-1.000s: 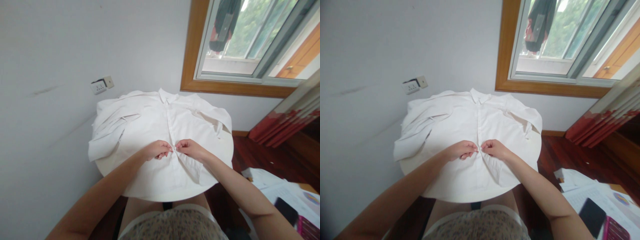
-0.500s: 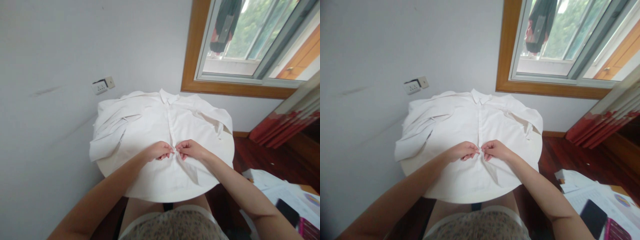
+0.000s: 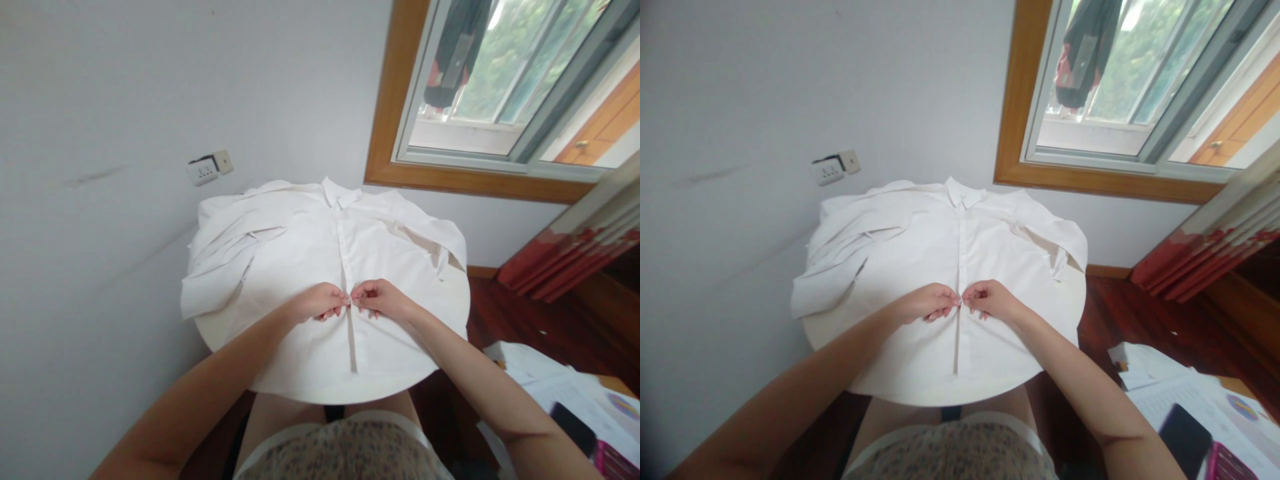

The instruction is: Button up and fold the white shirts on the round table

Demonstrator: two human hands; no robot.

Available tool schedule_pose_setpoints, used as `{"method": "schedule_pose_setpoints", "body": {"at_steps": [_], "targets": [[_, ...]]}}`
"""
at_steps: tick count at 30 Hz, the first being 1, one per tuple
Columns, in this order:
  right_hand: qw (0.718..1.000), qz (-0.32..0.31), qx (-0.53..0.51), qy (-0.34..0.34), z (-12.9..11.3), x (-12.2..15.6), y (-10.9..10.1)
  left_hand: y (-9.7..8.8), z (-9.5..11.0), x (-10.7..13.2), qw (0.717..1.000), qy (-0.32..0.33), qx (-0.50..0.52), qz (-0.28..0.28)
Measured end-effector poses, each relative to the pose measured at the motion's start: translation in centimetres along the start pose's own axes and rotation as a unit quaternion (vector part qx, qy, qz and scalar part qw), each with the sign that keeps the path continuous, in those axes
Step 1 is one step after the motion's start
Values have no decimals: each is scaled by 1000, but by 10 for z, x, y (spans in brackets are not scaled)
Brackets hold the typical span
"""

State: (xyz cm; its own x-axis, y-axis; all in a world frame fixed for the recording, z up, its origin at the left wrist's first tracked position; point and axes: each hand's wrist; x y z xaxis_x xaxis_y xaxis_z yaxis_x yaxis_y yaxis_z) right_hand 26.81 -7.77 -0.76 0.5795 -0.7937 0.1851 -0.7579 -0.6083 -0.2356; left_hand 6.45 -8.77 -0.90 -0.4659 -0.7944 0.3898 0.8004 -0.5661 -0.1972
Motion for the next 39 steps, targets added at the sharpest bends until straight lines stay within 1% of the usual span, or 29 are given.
{"method": "schedule_pose_setpoints", "body": {"at_steps": [5, 10, 17, 19, 22, 26, 31, 35, 39], "targets": [[999, 11, 40, -2, 6, -6, 1, 0, 0, 1, 1000, 2, -14, 5], [997, 37, 63, -17, 11, -10, 9, 0, 1, 1, 999, -3, -42, 10], [988, 84, 124, -47, 15, -12, 18, 6, 2, 0, 998, 1, -52, 47], [978, 107, 158, -80, 18, -12, 19, 9, 4, 1, 997, 3, -50, 62], [956, 149, 221, -121, 19, -11, 21, 11, 6, 2, 996, 10, -46, 77], [931, 177, 296, -117, 14, -6, 24, 11, 6, 2, 994, 17, -58, 87], [910, 185, 351, -122, 11, -3, 26, 11, 3, 1, 991, 28, -94, 89], [913, 182, 347, -113, 12, -4, 25, 10, 2, 2, 990, 43, -96, 91], [920, 173, 335, -109, 12, -4, 24, 10, 5, 2, 990, 35, -93, 100]]}}
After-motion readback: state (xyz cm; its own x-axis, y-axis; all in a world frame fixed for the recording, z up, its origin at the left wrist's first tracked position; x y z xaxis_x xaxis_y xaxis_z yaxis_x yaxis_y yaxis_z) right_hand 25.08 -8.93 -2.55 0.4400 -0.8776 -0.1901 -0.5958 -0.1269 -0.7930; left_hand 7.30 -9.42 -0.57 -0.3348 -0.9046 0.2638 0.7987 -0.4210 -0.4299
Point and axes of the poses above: each hand's wrist, its own x-axis away from the middle knuckle, its own y-axis out of the palm, z = x × y, and after that the axes turned 2 degrees about x, right-handed
